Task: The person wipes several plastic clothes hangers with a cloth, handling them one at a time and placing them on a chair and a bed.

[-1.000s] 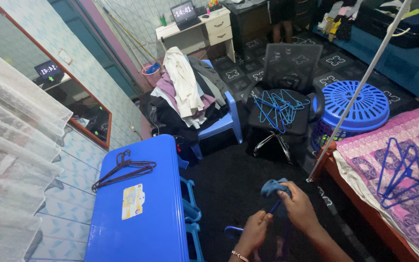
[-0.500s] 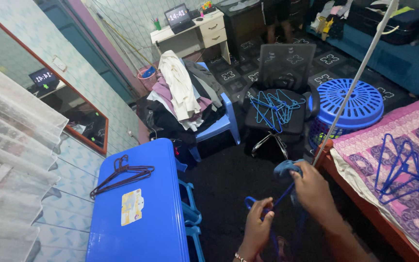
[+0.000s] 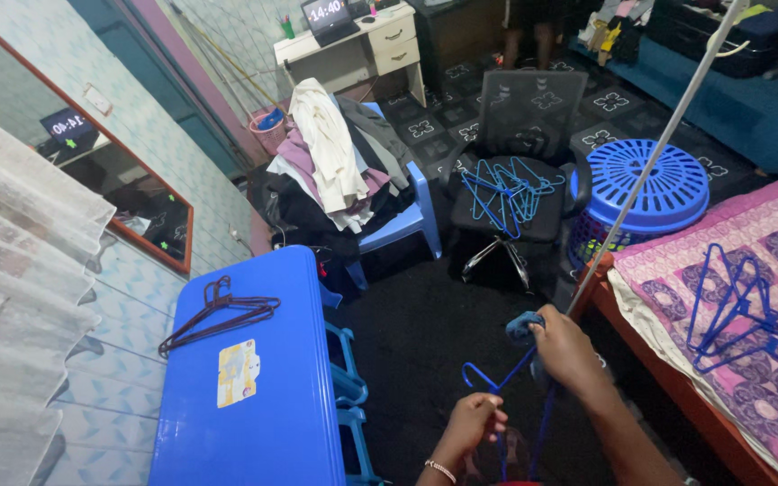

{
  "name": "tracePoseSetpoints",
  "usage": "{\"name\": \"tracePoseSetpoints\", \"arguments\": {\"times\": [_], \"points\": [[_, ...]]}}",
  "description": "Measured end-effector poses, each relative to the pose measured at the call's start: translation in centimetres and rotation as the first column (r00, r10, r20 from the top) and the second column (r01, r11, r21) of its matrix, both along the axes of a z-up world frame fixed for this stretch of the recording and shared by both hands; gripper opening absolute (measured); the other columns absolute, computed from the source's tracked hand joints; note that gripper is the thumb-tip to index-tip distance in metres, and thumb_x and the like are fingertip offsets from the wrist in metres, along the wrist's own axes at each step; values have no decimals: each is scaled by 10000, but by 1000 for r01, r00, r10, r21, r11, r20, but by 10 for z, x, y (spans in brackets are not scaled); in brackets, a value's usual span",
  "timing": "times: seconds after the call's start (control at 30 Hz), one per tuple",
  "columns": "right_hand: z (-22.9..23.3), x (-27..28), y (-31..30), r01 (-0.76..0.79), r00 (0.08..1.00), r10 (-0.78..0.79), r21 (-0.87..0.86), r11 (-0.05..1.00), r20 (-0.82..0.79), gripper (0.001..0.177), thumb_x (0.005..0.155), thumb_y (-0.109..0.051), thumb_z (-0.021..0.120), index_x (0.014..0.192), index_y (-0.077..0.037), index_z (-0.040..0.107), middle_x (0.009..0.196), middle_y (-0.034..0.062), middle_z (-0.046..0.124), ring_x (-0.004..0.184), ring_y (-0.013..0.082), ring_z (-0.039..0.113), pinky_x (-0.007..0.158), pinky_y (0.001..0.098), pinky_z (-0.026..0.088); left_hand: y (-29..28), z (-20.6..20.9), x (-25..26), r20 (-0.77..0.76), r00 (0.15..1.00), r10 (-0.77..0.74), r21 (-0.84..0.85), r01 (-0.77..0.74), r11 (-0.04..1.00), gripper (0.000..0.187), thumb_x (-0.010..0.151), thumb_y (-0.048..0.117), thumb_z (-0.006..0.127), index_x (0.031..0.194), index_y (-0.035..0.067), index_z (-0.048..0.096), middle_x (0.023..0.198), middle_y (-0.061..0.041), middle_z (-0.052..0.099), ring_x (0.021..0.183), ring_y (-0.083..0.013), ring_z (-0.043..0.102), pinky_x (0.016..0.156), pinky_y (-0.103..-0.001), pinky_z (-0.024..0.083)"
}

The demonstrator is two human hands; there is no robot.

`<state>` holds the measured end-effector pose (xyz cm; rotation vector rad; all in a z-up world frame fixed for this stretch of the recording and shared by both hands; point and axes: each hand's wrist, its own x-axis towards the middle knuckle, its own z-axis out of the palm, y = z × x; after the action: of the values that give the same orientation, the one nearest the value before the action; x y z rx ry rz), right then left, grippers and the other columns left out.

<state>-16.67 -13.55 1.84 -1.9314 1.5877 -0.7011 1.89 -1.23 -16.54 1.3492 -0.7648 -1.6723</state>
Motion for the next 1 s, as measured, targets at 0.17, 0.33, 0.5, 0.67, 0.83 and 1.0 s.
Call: {"name": "tracePoseSetpoints", "arguments": {"times": [0.17, 0.33, 0.5, 0.67, 0.83, 1.0], "points": [[-14, 4, 15, -42, 998, 44, -37, 998, 53, 220, 936, -243, 608, 1042, -51, 621, 991, 218, 702, 991, 427, 663, 838, 514, 506, -3, 12, 4, -471, 851, 231, 134, -190, 973, 273, 1049, 238, 555, 1232, 36, 548, 1164, -157, 753, 909, -276, 768, 742, -396, 629], [-54, -10, 33, -84, 901, 69, 17, 996, 427, 236, 986, -275, 617, 1005, -43, 660, 835, 98, 666, 826, 208, 646, 778, 355, 520, -10, 3, 12, -491, 725, 483, 240, -420, 875, 282, 985, 152, 560, 1266, 150, 532, 1075, -223, 691, 940, -337, 727, 820, -460, 615], [-87, -21, 39, -226, 618, -190, 403, 887, 763, 207, 983, -255, 615, 984, -53, 658, 806, 17, 597, 733, 104, 544, 674, 290, 463, -24, -1, 23, -521, 519, 678, 255, -663, 704, 178, 953, 27, 548, 1109, 90, 487, 1118, -244, 723, 969, -368, 736, 803, -486, 628], [-81, -23, 44, -341, 728, -19, 386, 857, 685, 174, 966, -243, 628, 971, -73, 664, 806, 6, 618, 738, 88, 560, 680, 268, 472, -23, 41, 31, -452, 459, 765, 191, -788, 586, 266, 936, -14, 584, 1059, 151, 415, 1097, -205, 699, 974, -354, 731, 761, -444, 600], [-45, -18, 48, -453, 870, 417, 92, 887, 261, 202, 927, -233, 671, 1020, -56, 701, 969, 80, 680, 910, 222, 699, 816, 371, 536, -14, 81, 27, -370, 544, 753, -19, -815, 579, 264, 940, -15, 598, 1042, 132, 404, 1057, -201, 694, 934, -339, 741, 698, -396, 610], [-15, 3, 72, -406, 905, 426, 317, 857, 10, 355, 936, -300, 612, 1260, -157, 634, 1143, 75, 639, 1029, 298, 692, 860, 420, 540, -14, 94, 14, -283, 639, 715, -87, -760, 644, 241, 932, -16, 590, 1033, 117, 415, 1027, -191, 709, 884, -317, 750, 678, -374, 607]]}}
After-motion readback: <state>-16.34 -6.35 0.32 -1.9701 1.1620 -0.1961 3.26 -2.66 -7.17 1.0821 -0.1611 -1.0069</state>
